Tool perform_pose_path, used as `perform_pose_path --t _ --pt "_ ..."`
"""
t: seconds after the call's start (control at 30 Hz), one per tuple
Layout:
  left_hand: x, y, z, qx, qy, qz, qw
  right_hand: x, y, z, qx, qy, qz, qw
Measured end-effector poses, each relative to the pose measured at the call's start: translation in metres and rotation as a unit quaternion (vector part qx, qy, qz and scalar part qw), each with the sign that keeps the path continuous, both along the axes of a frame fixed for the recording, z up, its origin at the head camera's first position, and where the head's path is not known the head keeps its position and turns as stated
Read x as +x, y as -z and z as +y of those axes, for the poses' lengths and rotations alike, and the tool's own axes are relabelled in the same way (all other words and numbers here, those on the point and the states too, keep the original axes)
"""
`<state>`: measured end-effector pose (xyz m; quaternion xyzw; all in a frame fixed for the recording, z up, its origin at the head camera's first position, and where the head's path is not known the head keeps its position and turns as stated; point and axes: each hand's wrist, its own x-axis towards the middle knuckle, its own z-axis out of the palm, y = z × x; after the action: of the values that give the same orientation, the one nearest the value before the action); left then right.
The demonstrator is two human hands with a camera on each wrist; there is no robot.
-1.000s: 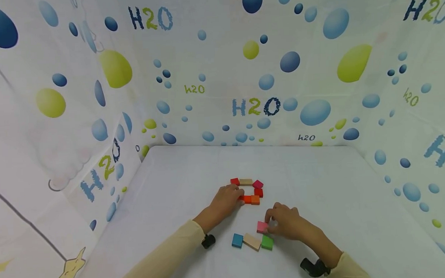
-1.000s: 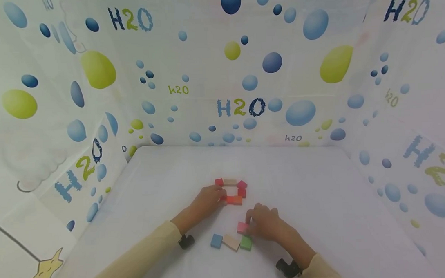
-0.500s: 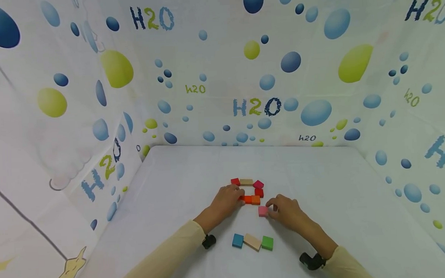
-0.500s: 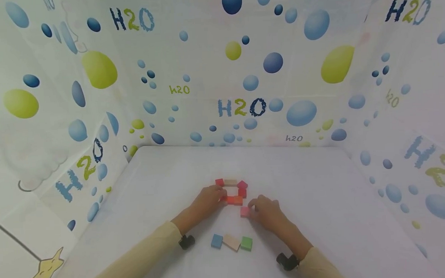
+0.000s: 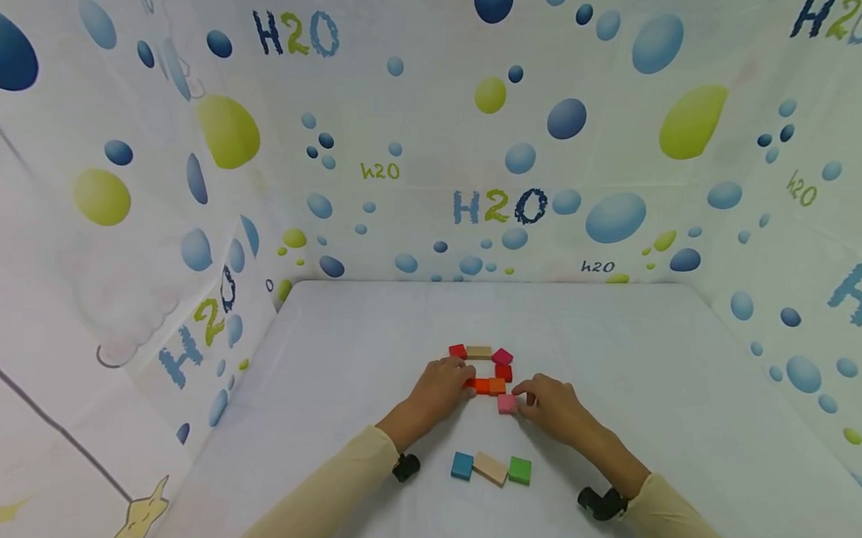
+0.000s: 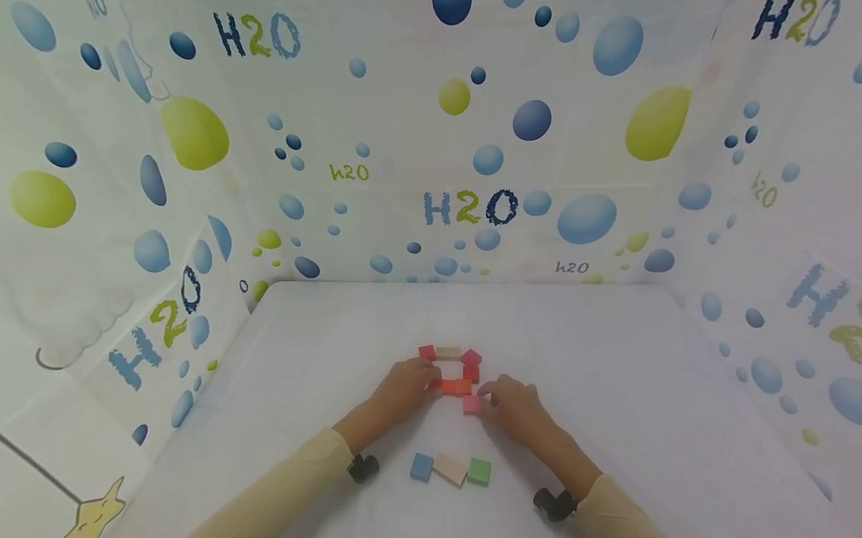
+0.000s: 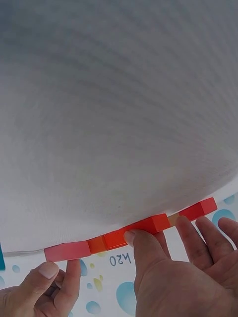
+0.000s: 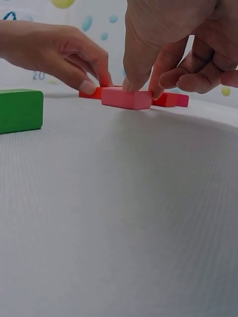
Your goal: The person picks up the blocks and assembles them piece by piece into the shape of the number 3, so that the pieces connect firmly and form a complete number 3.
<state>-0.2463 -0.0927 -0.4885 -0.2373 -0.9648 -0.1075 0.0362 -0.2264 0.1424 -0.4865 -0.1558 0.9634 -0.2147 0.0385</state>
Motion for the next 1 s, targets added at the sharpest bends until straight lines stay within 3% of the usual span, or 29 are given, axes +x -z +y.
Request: perform_pose_path --t 0.33,0.63,0.8,1.0 --pt "0.001 0.0 -0.001 0.004 0.008 0.005 0.9999 -0.003 0.0 0.0 -0.003 0.004 0.0 1.0" --pt "0.002 -0.004 -0.001 -0.005 0.007 0.004 1.0 0.002 -0.012 0.002 -0.006 0.006 -0.005 1.0" --pt "0.005 -0.006 0.0 -0.003 0.005 -0.001 1.0 0.016 -0.019 0.006 0.014 -0.004 -0.015 0.9998" --pt "0.005 -0.007 -0.002 -0.004 0.007 -0.004 1.0 0.046 -0.032 0.008 0.063 -0.058 -0.061 0.9944"
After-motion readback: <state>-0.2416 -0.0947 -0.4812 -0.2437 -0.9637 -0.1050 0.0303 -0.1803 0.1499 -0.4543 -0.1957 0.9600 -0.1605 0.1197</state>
